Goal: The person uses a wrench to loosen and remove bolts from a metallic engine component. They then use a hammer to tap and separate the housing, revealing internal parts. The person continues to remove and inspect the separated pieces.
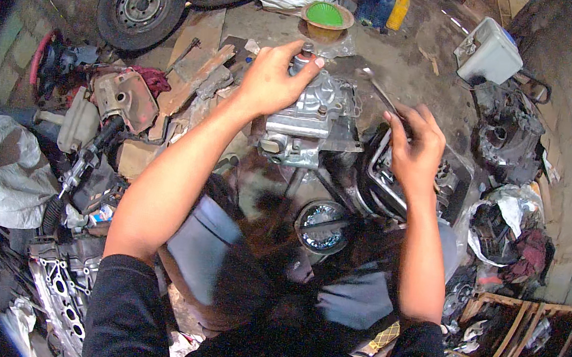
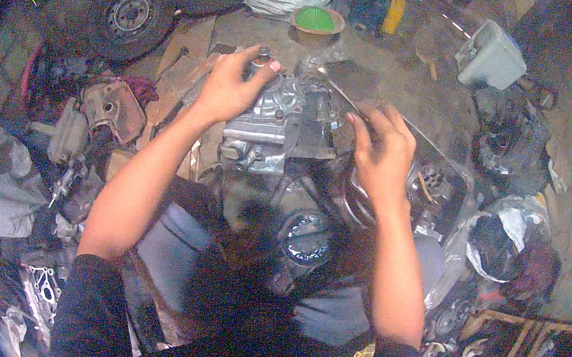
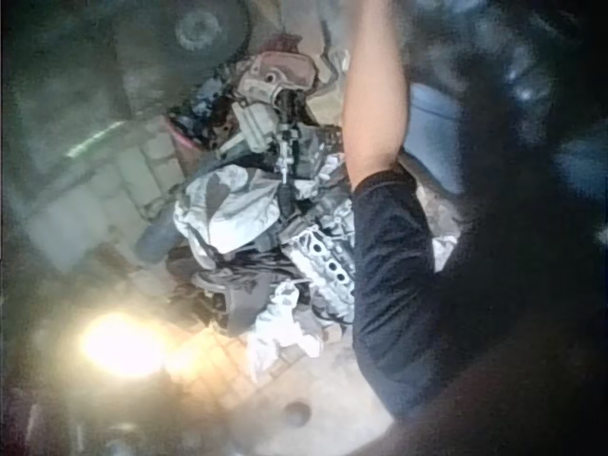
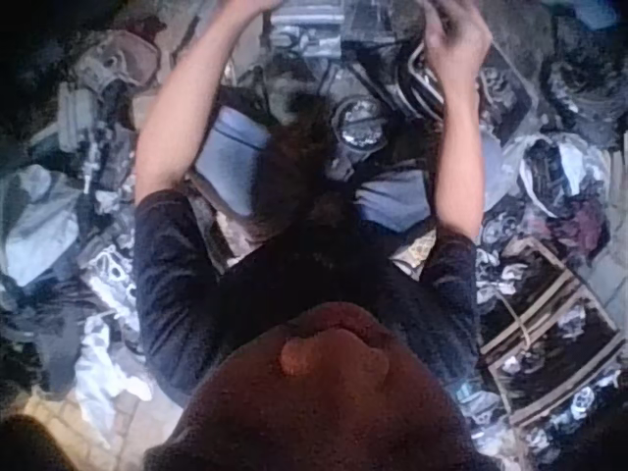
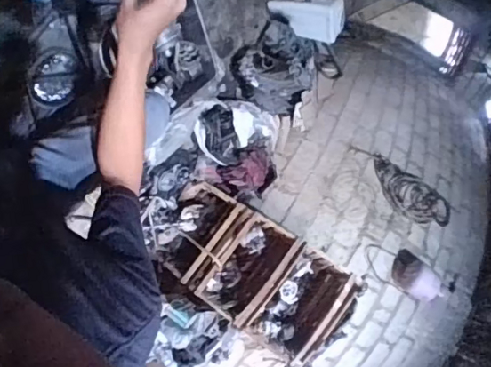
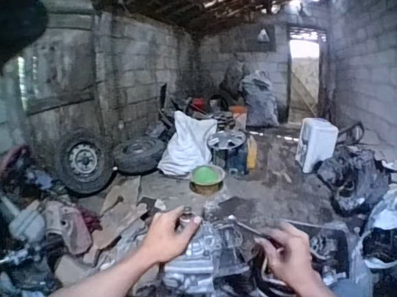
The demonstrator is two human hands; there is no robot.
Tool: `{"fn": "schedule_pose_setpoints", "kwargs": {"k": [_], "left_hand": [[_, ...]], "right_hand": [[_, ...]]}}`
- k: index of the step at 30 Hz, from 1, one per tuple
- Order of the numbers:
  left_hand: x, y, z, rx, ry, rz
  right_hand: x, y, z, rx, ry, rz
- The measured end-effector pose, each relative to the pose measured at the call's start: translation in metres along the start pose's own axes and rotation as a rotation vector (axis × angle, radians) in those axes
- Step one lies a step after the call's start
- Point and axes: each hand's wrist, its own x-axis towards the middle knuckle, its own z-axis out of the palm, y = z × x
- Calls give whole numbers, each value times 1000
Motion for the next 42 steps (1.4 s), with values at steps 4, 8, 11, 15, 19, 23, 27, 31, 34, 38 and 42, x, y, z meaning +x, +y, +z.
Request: {"fn": "schedule_pose_setpoints", "kwargs": {"k": [4,8,11,15,19,23,27,31,34,38,42], "left_hand": [[-2,-2,-2,52,-20,-17],[-1,2,-1,-4,-1,15],[-1,2,0,-10,9,15],[0,0,0,-10,4,17],[-1,-3,2,-50,75,99],[-1,-8,6,10,195,201],[-2,2,-1,-60,6,38],[-1,0,-1,-46,19,51],[-1,-2,-1,-40,20,57],[-1,-2,1,-45,49,90],[2,-7,5,-15,72,98]], "right_hand": [[-7,-37,-19,523,-111,373],[-17,-41,-24,979,-159,516],[-23,-48,-27,1087,-263,445],[-30,-67,-29,1070,-340,305],[-40,-76,-25,909,-357,236],[-56,-78,-15,790,-356,151],[-59,-84,-7,758,-347,105],[-62,-82,5,714,-354,67],[-62,-86,6,704,-379,114],[-63,-90,10,796,-377,180],[-66,-95,19,842,-259,273]]}}
